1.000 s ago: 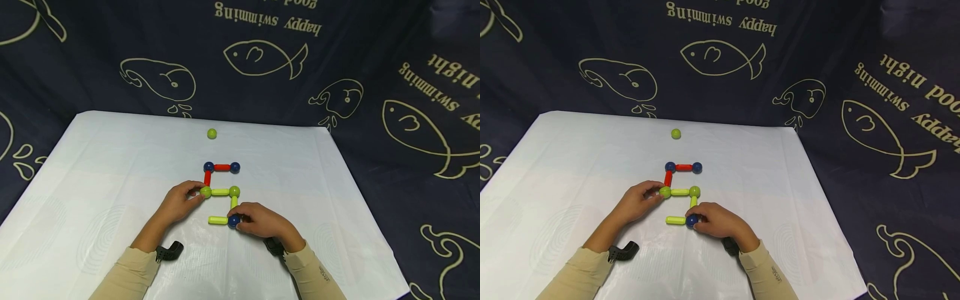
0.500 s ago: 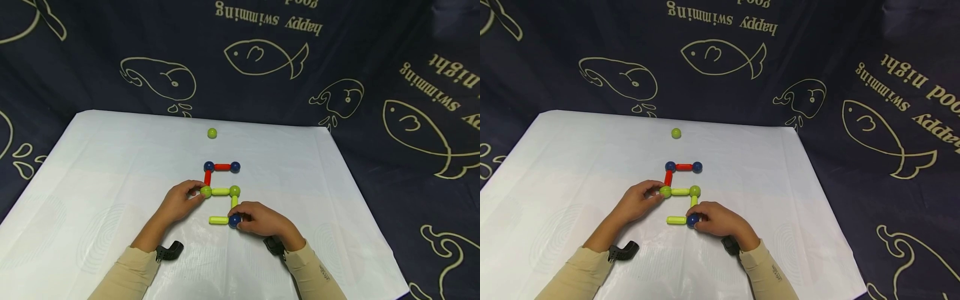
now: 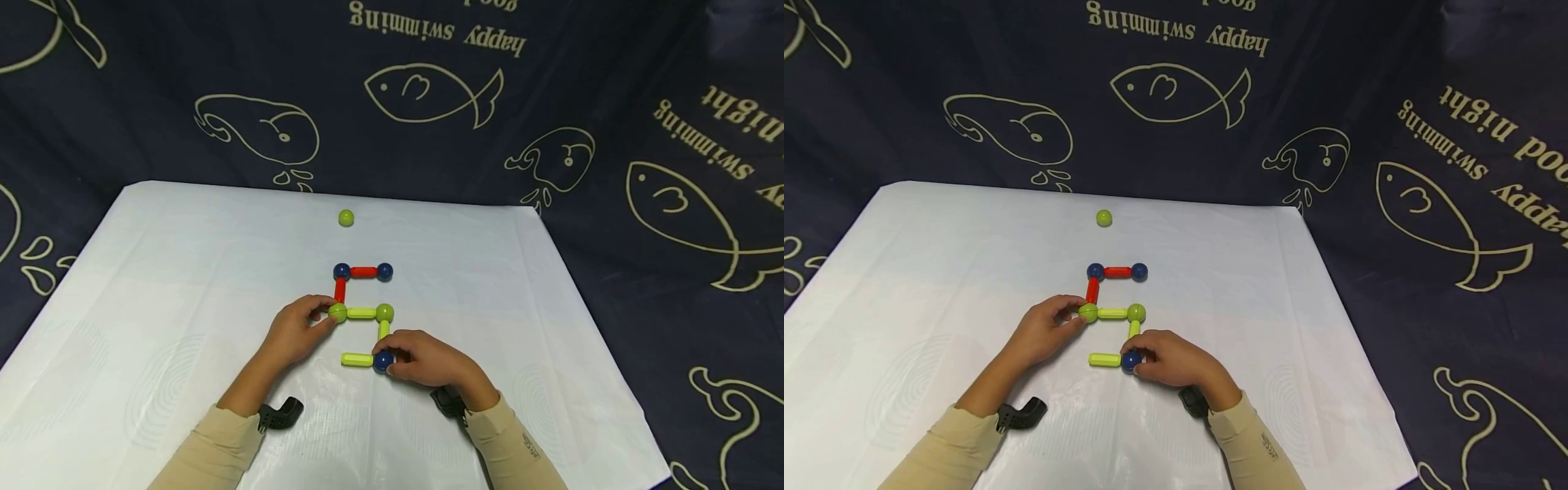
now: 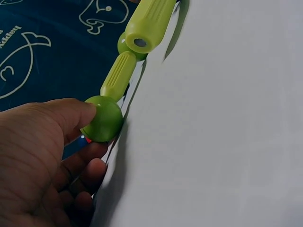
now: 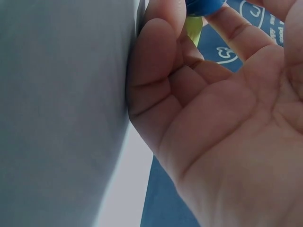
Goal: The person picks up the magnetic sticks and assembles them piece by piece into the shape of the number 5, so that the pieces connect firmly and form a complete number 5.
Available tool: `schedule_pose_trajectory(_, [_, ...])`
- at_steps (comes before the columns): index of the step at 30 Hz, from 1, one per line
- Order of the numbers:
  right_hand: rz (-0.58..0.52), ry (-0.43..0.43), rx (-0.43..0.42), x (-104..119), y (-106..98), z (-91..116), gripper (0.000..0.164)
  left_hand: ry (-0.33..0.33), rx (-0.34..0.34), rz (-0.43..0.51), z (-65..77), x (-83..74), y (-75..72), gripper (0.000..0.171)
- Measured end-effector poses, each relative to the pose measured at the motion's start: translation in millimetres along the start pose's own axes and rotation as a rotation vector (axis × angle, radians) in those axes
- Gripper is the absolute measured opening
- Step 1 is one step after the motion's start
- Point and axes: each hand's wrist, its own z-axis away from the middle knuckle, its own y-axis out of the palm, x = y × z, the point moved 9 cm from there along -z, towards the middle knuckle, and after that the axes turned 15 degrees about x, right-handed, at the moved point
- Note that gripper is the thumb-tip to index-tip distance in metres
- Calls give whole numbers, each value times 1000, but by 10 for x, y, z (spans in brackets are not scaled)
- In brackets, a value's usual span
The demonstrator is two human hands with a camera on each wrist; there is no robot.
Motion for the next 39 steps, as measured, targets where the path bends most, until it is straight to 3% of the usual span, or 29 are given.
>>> schedule_pose_trajectory(6, [-21, 0, 3, -42, -2, -14, 31, -4, 28, 12, -21, 29, -9, 29])
schedule_pose_trajectory(14, [-37, 13, 4, -73, 4, -13, 31, -48, 146, 39, -178, 48, -162, 34])
schedule_pose_trajectory(20, [-39, 18, 16, -69, -7, -25, 31, -62, 218, -44, -593, -31, -424, 37])
schedule_pose_trajectory(25, [-53, 17, 21, -75, -13, -23, 30, -44, 211, -93, -1013, -55, -575, 40])
schedule_pose_trajectory(35, [-46, 14, 19, -62, 13, -5, 30, -38, 146, -105, -1547, 186, -612, 42])
schedule_pose_trajectory(39, [-37, 25, 12, -67, 7, 2, 30, -58, 153, -99, -1706, 250, -615, 46])
